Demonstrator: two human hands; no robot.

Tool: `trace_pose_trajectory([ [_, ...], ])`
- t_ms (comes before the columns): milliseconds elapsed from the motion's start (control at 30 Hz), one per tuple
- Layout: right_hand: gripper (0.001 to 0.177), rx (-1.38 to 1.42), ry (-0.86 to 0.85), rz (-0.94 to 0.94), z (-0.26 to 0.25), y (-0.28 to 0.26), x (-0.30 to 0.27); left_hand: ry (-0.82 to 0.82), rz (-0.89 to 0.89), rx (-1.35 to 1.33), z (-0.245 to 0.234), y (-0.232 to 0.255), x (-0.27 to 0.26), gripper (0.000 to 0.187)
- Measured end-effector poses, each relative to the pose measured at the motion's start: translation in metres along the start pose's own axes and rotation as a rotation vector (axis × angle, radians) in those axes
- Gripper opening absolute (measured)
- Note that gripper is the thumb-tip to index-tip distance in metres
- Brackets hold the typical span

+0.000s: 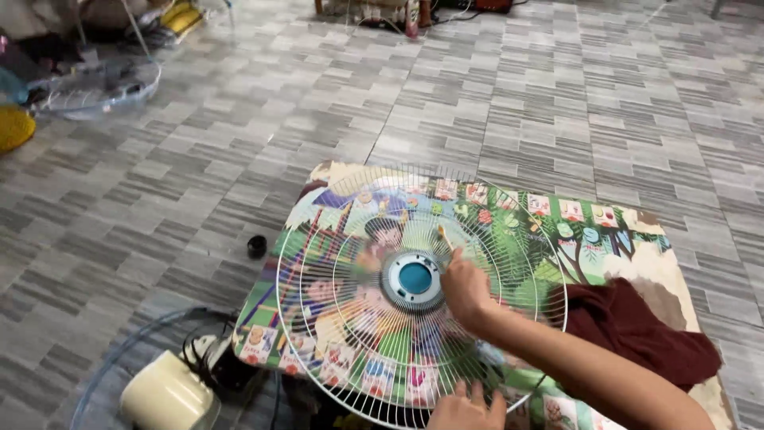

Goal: The person cleans a disassembled electric fan cage using a cloth and a small brush.

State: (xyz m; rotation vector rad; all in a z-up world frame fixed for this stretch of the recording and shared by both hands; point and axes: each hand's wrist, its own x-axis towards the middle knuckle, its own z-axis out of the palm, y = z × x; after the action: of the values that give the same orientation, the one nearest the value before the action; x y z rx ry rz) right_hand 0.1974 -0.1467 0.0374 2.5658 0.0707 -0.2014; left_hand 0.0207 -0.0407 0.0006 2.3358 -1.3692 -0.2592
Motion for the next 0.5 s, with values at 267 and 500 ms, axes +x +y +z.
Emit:
trace_pose_trajectory([
  [267, 0.055, 0.006, 0.307, -0.198, 0.008, -0.007, -0.029, 0.357, -0.028, 0.226, 0.04, 0.024, 0.018, 0.046],
  [500, 0.056, 0.115, 0.161, -0.154, -0.024, 0.017, -0.014, 0.554, 0.04, -0.156, -0.031, 0.017, -0.032, 0.043],
])
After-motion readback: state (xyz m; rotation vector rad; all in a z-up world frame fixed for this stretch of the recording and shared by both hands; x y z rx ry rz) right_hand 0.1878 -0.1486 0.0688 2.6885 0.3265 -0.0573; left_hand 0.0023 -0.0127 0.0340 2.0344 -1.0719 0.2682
